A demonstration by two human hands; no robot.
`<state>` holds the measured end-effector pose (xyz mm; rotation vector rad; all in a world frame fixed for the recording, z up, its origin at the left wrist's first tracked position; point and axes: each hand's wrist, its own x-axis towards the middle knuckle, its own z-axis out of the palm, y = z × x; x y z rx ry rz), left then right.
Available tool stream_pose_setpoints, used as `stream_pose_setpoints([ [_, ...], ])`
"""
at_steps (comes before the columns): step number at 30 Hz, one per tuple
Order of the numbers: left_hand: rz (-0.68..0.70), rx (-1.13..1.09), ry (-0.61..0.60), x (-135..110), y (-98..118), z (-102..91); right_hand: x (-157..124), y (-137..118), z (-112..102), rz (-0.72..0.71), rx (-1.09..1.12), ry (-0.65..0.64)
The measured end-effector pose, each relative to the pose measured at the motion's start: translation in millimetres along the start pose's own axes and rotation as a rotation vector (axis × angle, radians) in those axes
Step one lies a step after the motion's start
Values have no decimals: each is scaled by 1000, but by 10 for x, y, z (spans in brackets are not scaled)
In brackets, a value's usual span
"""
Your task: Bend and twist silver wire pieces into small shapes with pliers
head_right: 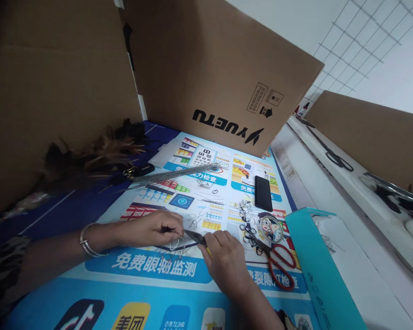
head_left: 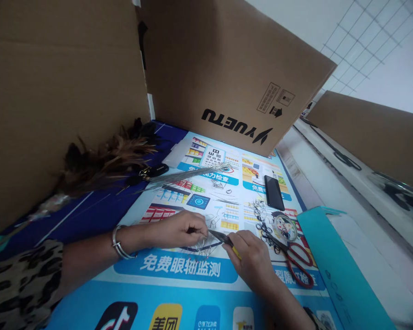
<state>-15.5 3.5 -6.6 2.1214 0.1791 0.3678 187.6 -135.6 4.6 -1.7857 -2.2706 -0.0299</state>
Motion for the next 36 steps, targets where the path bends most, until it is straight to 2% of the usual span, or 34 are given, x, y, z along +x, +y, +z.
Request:
stream_pose_setpoints([
  [8,-56,-56,12,-14,-34,-10,2,44,-66,29,6,-14],
  [14,-40,-55,9,-16,-53,-17,12,72,-100,-15,2,-80],
  [21,-69,-40,0,-10,-15,-23,-1,51,-92,-22,-5,-81],
  [26,-36,-24,-7,-2,19,-38,6,49,-121,-26,-14,-81],
  [30,-28,-15,-14,-3,5,-24,12,37,-108,-45,-15,-61],
  [36,-39,-22,-17,-9,-25,6,-16,4,-39,3,14,-70],
])
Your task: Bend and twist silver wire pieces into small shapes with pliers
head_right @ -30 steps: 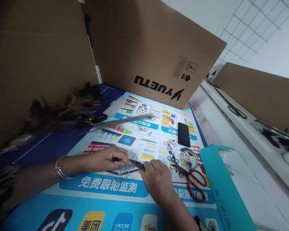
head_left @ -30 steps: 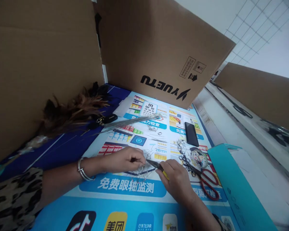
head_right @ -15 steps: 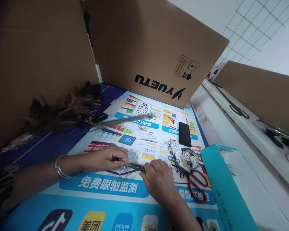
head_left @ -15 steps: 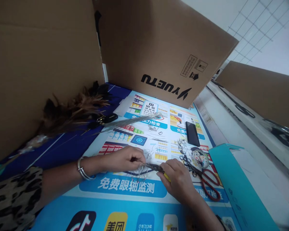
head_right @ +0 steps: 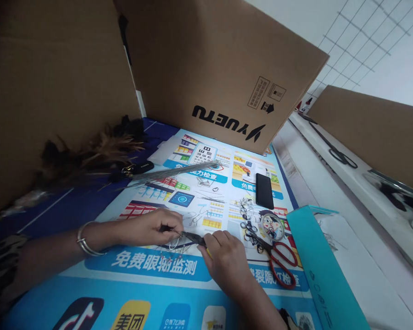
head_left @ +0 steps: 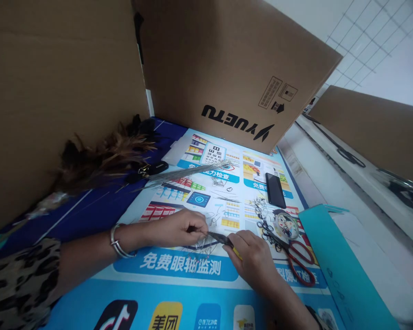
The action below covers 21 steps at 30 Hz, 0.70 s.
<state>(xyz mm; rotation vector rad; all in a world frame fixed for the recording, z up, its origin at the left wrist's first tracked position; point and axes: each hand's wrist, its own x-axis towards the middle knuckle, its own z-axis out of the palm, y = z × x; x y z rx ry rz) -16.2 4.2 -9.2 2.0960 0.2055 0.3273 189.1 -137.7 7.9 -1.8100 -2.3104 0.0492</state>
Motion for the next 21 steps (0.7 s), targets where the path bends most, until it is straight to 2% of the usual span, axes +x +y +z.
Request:
stream_pose_setpoints([
  [5,-40,-36,44,2,-3,-2,-2,-22,45,74,103,43],
  [10,-7,7,67,9,-8,12,20,-44,12,127,204,-24],
  [21,-10,-7,79,-12,-56,23,0,-37,-27,64,154,-19],
])
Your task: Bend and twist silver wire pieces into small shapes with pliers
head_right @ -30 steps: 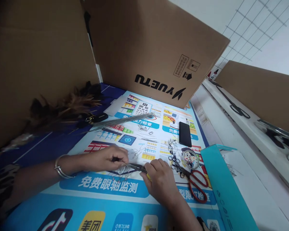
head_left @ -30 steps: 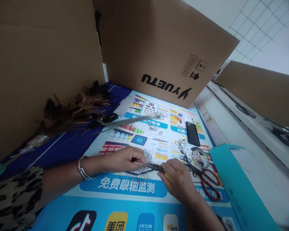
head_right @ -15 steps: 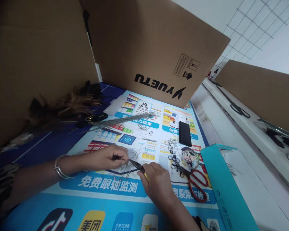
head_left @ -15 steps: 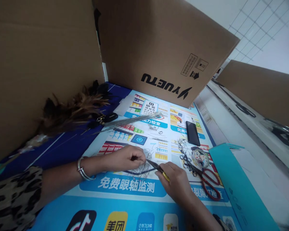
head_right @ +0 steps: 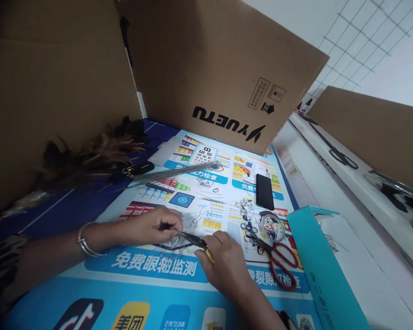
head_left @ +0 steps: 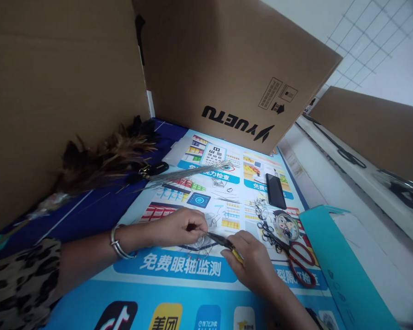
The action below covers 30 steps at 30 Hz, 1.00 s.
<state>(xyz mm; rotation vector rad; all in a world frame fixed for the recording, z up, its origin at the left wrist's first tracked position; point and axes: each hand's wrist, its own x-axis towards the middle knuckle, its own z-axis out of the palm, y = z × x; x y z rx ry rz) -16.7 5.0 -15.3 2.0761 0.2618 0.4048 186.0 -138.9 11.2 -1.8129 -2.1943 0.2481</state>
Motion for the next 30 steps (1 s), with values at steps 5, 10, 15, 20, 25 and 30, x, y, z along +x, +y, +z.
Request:
stream_pose_setpoints([
  [5,1,54,47,7,20,19,-1,-43,-23,-35,-83,27],
  [10,-27,37,47,8,53,20,-5,-100,-27,-45,-200,46],
  [15,-65,-7,59,6,85,21,-19,-133,-9,-49,-300,49],
  [20,-77,-25,75,6,84,32,-18,-151,2,-52,-341,47],
  [25,-83,-38,89,6,58,47,-15,-161,19,-54,-345,61],
  [30,-95,-53,81,7,40,56,-18,-161,39,-41,-342,45],
])
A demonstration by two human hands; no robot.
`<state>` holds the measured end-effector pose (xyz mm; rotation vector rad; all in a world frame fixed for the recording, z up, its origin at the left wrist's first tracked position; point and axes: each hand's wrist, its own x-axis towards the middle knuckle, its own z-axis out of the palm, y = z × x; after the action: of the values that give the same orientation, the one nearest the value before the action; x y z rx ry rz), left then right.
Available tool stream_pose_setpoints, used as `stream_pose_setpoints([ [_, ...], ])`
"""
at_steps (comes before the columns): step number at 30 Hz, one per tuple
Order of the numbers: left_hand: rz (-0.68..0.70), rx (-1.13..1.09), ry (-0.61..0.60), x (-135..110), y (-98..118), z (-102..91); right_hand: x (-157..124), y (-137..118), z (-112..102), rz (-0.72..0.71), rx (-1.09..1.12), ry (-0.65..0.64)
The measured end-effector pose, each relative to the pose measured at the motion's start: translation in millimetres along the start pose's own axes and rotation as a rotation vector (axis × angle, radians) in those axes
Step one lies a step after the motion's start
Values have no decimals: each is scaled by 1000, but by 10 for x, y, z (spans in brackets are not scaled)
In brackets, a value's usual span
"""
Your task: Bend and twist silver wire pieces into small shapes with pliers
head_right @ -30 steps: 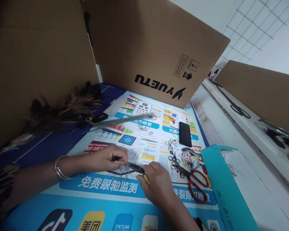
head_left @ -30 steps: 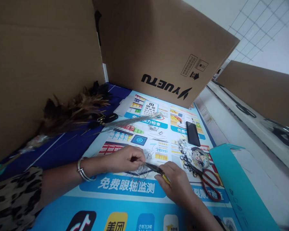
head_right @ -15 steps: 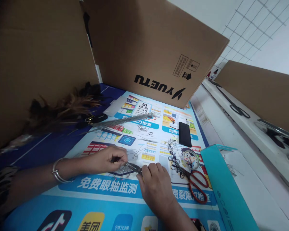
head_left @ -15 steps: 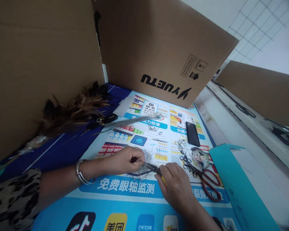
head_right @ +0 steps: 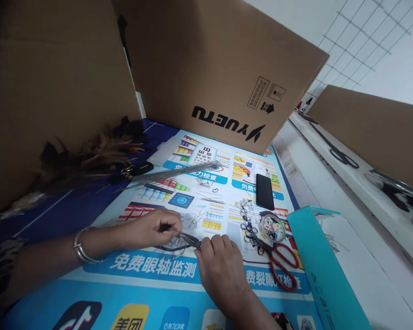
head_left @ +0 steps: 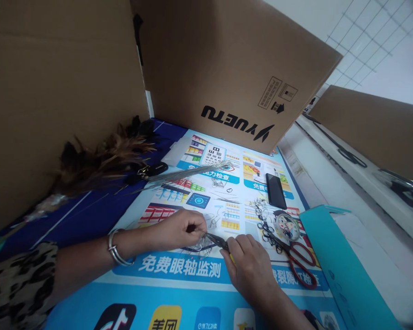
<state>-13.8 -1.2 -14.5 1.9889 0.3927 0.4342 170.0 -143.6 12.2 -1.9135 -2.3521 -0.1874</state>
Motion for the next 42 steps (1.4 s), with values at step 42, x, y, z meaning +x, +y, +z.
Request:
stream_pose_setpoints([
  [42,-67,8,-95,6,28,-32,22,-17,17,6,-74,-94],
])
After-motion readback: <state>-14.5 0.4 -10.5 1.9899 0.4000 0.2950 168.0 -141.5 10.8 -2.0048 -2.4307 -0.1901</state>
